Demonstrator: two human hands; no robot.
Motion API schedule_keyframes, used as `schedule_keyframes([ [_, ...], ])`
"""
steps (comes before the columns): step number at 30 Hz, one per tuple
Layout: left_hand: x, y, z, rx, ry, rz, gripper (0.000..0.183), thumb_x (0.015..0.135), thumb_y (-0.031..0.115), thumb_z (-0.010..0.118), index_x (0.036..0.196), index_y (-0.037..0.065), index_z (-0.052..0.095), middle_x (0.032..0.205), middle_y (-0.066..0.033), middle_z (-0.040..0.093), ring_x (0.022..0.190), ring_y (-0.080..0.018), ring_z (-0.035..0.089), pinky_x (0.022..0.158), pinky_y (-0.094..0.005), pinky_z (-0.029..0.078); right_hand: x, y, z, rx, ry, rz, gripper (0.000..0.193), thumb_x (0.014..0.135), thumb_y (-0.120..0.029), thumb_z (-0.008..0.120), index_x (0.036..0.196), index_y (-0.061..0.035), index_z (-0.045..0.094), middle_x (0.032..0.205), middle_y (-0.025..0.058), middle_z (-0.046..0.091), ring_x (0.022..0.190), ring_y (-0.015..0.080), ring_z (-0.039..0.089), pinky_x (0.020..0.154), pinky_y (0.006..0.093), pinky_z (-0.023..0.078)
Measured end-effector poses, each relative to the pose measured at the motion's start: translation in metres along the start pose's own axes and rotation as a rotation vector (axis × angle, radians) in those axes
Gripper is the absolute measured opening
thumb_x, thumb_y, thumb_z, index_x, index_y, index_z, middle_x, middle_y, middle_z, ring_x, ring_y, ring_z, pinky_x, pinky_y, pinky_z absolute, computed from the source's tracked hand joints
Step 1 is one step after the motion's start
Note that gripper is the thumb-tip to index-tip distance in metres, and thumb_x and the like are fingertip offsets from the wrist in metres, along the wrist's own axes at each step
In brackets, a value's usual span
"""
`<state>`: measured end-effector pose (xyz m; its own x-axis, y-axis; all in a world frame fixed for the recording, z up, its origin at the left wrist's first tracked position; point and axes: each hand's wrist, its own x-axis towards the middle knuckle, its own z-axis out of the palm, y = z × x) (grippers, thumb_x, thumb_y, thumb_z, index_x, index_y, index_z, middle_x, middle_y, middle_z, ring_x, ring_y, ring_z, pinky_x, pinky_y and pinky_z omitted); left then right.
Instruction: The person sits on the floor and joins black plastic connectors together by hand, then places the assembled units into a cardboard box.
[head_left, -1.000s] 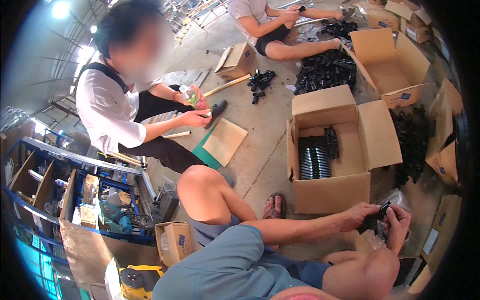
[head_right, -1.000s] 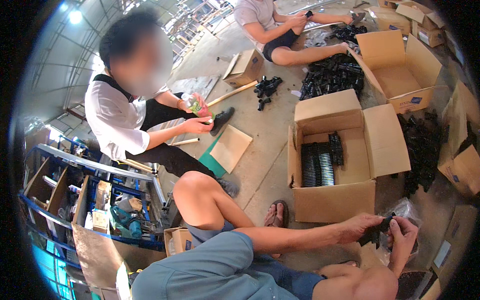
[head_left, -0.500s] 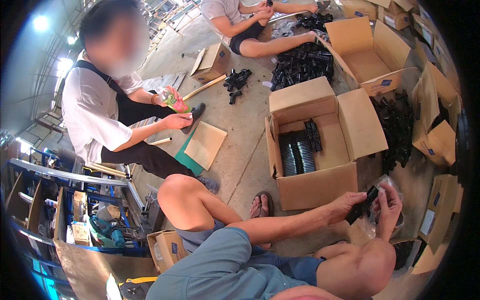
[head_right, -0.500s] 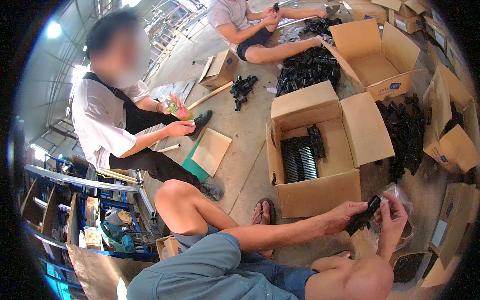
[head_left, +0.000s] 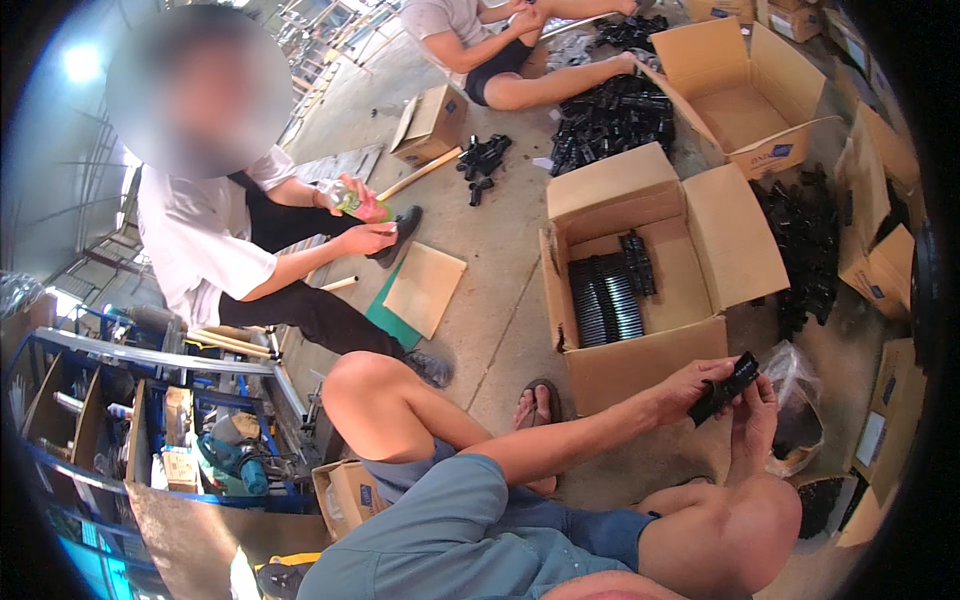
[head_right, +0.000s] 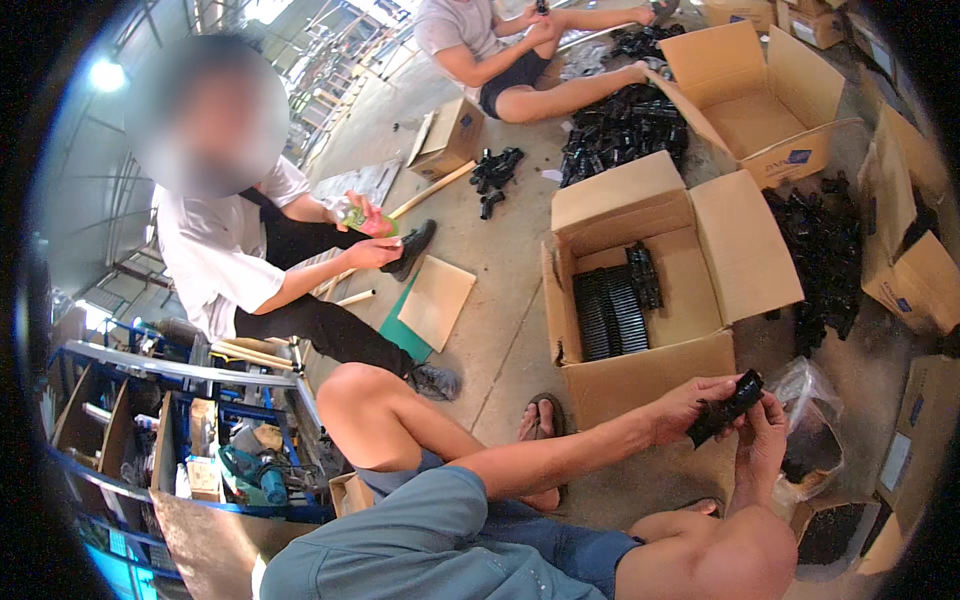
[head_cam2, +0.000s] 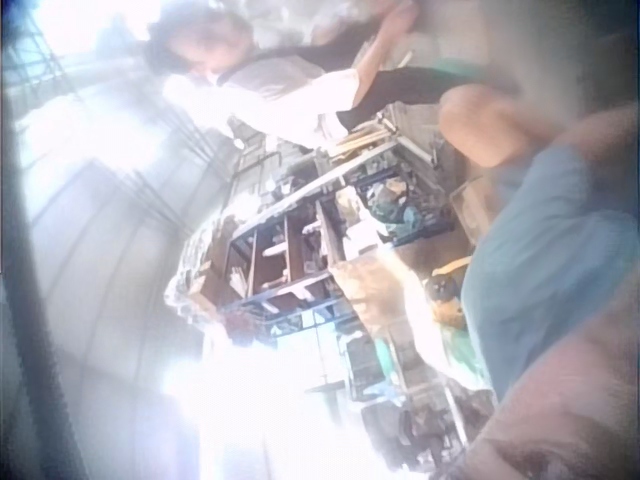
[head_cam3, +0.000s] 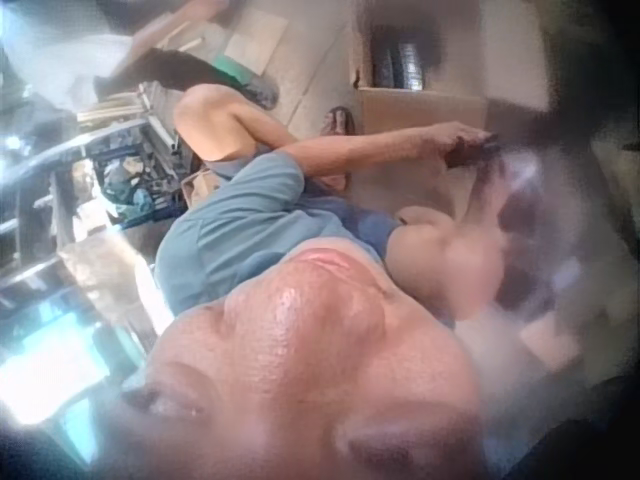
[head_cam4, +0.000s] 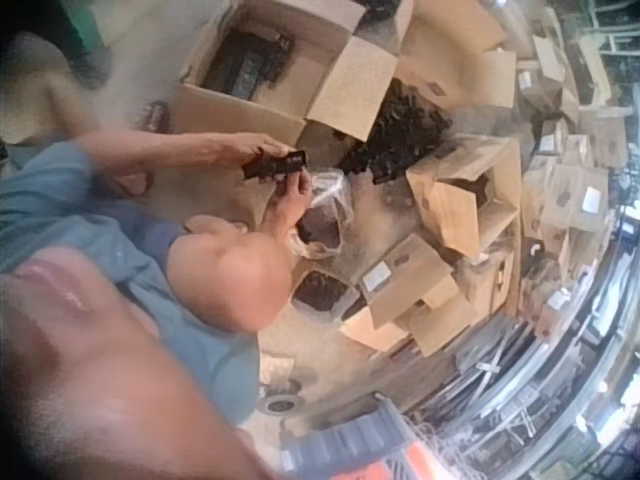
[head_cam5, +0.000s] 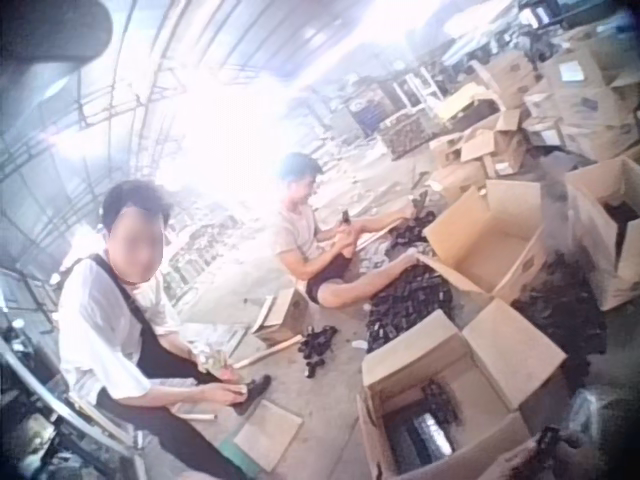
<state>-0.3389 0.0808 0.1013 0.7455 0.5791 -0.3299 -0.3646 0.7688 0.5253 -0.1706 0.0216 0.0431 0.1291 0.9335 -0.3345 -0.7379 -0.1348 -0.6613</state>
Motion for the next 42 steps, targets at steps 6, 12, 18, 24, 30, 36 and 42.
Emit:
schedule_keyframes([
  [6, 0.000, -0.007, -0.001, -0.032, -0.087, -0.038, 0.038, 0.105, 0.041, 0.051, 0.130, 0.011, 0.056, 0.093, -0.0006, 0.066, 0.079, -0.0090, 0.064, 0.065, -0.0246, 0.055, -0.012, 0.019, -0.006, 0.157, 0.118, 0.125, 0.015, 0.099, -0.022, 0.066, 0.113, -0.0155, 0.063, 0.068, -0.0043, 0.059, 0.050, 0.0114, 0.056, 0.041, 0.0284, 0.046],
  [12, 0.000, -0.020, -0.005, -0.065, -0.081, -0.012, 0.046, 0.105, 0.041, 0.052, 0.141, 0.013, 0.052, 0.099, -0.0004, 0.065, 0.082, -0.0096, 0.063, 0.066, -0.0249, 0.056, -0.022, 0.018, -0.002, 0.200, 0.065, 0.114, 0.014, 0.099, -0.023, 0.065, 0.112, -0.0165, 0.062, 0.071, -0.0075, 0.058, 0.055, 0.0071, 0.055, 0.044, 0.0230, 0.043],
  [18, 0.001, -0.024, -0.005, 0.001, -0.020, -0.010, 0.054, 0.105, 0.041, 0.053, 0.152, 0.016, 0.044, 0.099, -0.0003, 0.065, 0.083, -0.0109, 0.063, 0.069, -0.0275, 0.056, -0.035, 0.005, 0.015, 0.112, 0.210, 0.112, 0.018, 0.099, -0.021, 0.065, 0.115, -0.0138, 0.062, 0.074, -0.0053, 0.059, 0.063, 0.0085, 0.057, 0.053, 0.0251, 0.047],
  [24, -0.003, -0.021, 0.005, 0.072, -0.038, -0.004, 0.049, 0.106, 0.041, 0.050, 0.148, 0.016, 0.048, 0.099, 0.0016, 0.066, 0.081, -0.0085, 0.063, 0.066, -0.0248, 0.055, -0.041, -0.010, 0.018, 0.105, 0.239, 0.183, 0.018, 0.097, -0.019, 0.066, 0.113, -0.0121, 0.062, 0.076, -0.0025, 0.060, 0.065, 0.0124, 0.060, 0.054, 0.0290, 0.049],
  [30, -0.001, -0.018, 0.019, 0.089, -0.053, -0.073, 0.038, 0.107, 0.041, 0.047, 0.130, 0.013, 0.057, 0.094, -0.0003, 0.064, 0.077, -0.0104, 0.062, 0.065, -0.0247, 0.055, -0.039, -0.002, -0.014, 0.028, 0.127, 0.182, 0.013, 0.099, -0.028, 0.063, 0.096, -0.0165, 0.059, 0.076, -0.0052, 0.056, 0.063, 0.0112, 0.054, 0.053, 0.0286, 0.045],
  [36, 0.003, -0.040, -0.005, 0.093, 0.030, -0.108, 0.047, 0.106, 0.043, 0.051, 0.143, 0.014, 0.054, 0.096, -0.0012, 0.065, 0.077, -0.0107, 0.061, 0.064, -0.0258, 0.056, -0.041, 0.009, -0.024, 0.019, 0.083, 0.164, 0.015, 0.100, -0.030, 0.061, 0.097, -0.0153, 0.060, 0.076, -0.0038, 0.059, 0.065, 0.0123, 0.057, 0.055, 0.0308, 0.048],
  [42, -0.007, -0.027, -0.015, 0.304, 0.220, -0.019, 0.047, 0.104, 0.034, 0.058, 0.145, 0.012, 0.056, 0.109, -0.0009, 0.070, 0.089, -0.0094, 0.062, 0.078, -0.0260, 0.054, -0.036, 0.019, -0.016, 0.144, 0.037, 0.264, 0.026, 0.102, -0.039, 0.058, 0.107, -0.0143, 0.065, 0.094, -0.0033, 0.066, 0.083, 0.0128, 0.062, 0.072, 0.0305, 0.052],
])
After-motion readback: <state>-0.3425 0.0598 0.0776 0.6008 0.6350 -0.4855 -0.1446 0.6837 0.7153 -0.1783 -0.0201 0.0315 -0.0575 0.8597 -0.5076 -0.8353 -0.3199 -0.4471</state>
